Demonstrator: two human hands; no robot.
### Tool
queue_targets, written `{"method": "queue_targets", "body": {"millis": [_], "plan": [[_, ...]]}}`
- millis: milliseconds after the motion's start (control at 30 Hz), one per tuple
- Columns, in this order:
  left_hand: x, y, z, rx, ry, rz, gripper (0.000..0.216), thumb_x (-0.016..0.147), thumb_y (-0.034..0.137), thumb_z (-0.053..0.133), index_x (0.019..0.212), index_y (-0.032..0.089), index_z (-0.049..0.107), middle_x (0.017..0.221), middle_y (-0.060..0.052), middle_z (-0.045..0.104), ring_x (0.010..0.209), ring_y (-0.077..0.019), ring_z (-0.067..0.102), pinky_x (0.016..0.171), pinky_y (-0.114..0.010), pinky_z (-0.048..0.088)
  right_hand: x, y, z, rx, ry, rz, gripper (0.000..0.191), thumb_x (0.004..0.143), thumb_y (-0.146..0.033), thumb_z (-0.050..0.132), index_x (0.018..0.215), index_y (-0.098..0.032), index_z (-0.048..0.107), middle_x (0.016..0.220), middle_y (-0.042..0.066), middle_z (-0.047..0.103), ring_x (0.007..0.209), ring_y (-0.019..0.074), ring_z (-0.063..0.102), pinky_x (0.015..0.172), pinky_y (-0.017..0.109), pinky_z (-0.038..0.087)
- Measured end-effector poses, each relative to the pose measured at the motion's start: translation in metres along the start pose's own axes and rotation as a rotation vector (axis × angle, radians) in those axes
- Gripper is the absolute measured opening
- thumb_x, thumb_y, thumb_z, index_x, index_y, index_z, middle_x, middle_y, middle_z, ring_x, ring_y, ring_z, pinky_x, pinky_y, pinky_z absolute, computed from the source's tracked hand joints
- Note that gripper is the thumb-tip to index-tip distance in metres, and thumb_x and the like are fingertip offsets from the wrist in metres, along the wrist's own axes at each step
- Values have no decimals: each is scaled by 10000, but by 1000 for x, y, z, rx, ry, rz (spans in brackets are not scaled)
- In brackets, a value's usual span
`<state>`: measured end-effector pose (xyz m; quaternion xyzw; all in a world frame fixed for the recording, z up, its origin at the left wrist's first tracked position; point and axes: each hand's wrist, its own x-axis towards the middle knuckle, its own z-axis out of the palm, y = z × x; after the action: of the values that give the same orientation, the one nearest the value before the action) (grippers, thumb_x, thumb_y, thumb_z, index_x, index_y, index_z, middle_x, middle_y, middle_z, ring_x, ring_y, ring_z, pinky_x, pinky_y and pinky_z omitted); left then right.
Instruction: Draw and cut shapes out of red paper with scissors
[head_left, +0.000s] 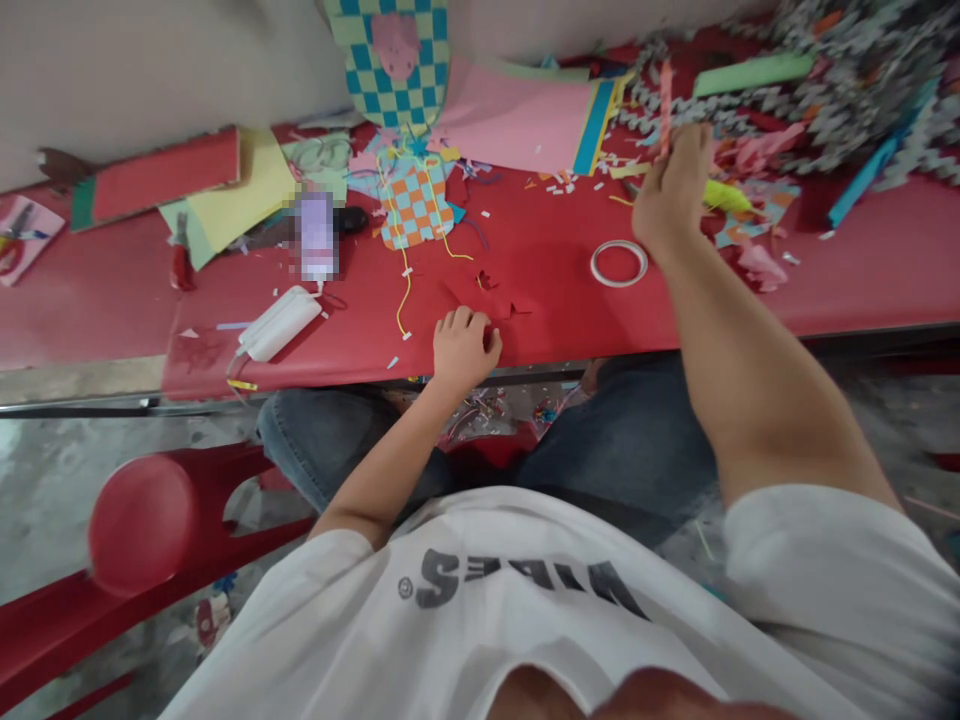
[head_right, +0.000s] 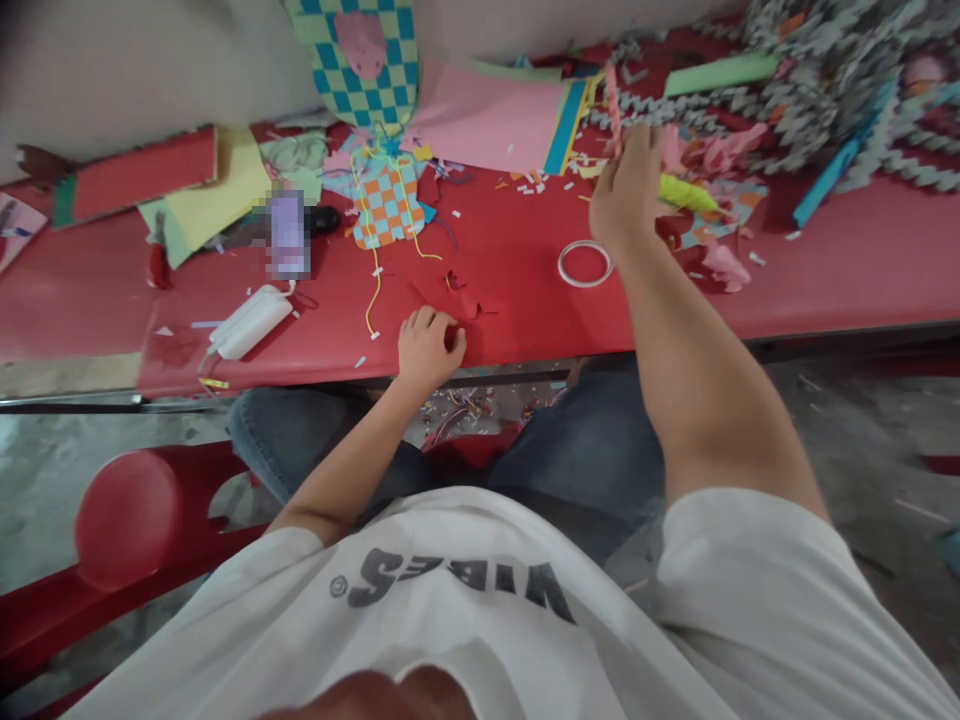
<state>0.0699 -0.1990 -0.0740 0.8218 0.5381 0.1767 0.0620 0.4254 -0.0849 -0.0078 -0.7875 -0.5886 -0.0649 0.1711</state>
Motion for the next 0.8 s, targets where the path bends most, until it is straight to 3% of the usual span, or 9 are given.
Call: {"method": "queue_targets", "body": {"millis": [100,167,267,367,533,667,800], "plan": [[-1,2,-12,21,-23,43,247,1030,329,686,1190,160,769,1294,-214,713,1270,-420,654,1112,-607,502,-22,8,-13,-10,-203,-121,199,1150,-264,543,1240,-169,693,1194,150,776,981,223,572,852,361,394],[4,5,-21,12,-58,136,345,1017,270,666,1334,166,756,1434,-213,694,1383,-422,620,1188,-618,460,-43,13,-16,-63,-398,-213,234,1052,-411,747,1126,-190,724,1098,142,801,910,238,595,789,374,362],[22,8,-29,21,-170,420,625,993,184,626,1617,150,615,1737,-205,530,1661,-404,435,1362,-625,304,-69,20,-19,-116,-490,-269,211,1062,-395,703,1090,-187,726,1159,186,810,974,281,650,791,394,336],[43,9,-31,86,-348,644,678,1002,194,618,1664,61,561,1781,-236,487,1702,-405,410,1432,-620,215,-82,24,-21,-124,-474,-296,265,1140,-381,539,1131,-190,722,1296,192,787,1081,309,688,790,401,349],[62,4,-30,137,-459,734,654,1041,182,599,1675,30,552,1762,-269,504,1628,-415,528,1380,-567,383,-91,21,-20,-162,-449,-328,364,1145,-477,524,1172,-178,730,1303,199,775,1110,345,721,761,405,394],[73,-4,-35,92,-504,800,623,1096,355,675,1652,84,601,1741,-253,541,1618,-406,547,1382,-567,397,-82,20,-26,-215,-397,-291,320,1145,-381,504,1175,-180,752,1300,192,793,1136,356,733,810,431,453],[80,-15,-41,46,-557,873,811,1056,549,768,1665,50,575,1753,-287,510,1650,-437,506,1416,-595,336,-49,37,-36,-290,-200,-123,348,1163,-403,514,1290,-166,736,1348,228,774,1259,385,721,917,463,477]]}}
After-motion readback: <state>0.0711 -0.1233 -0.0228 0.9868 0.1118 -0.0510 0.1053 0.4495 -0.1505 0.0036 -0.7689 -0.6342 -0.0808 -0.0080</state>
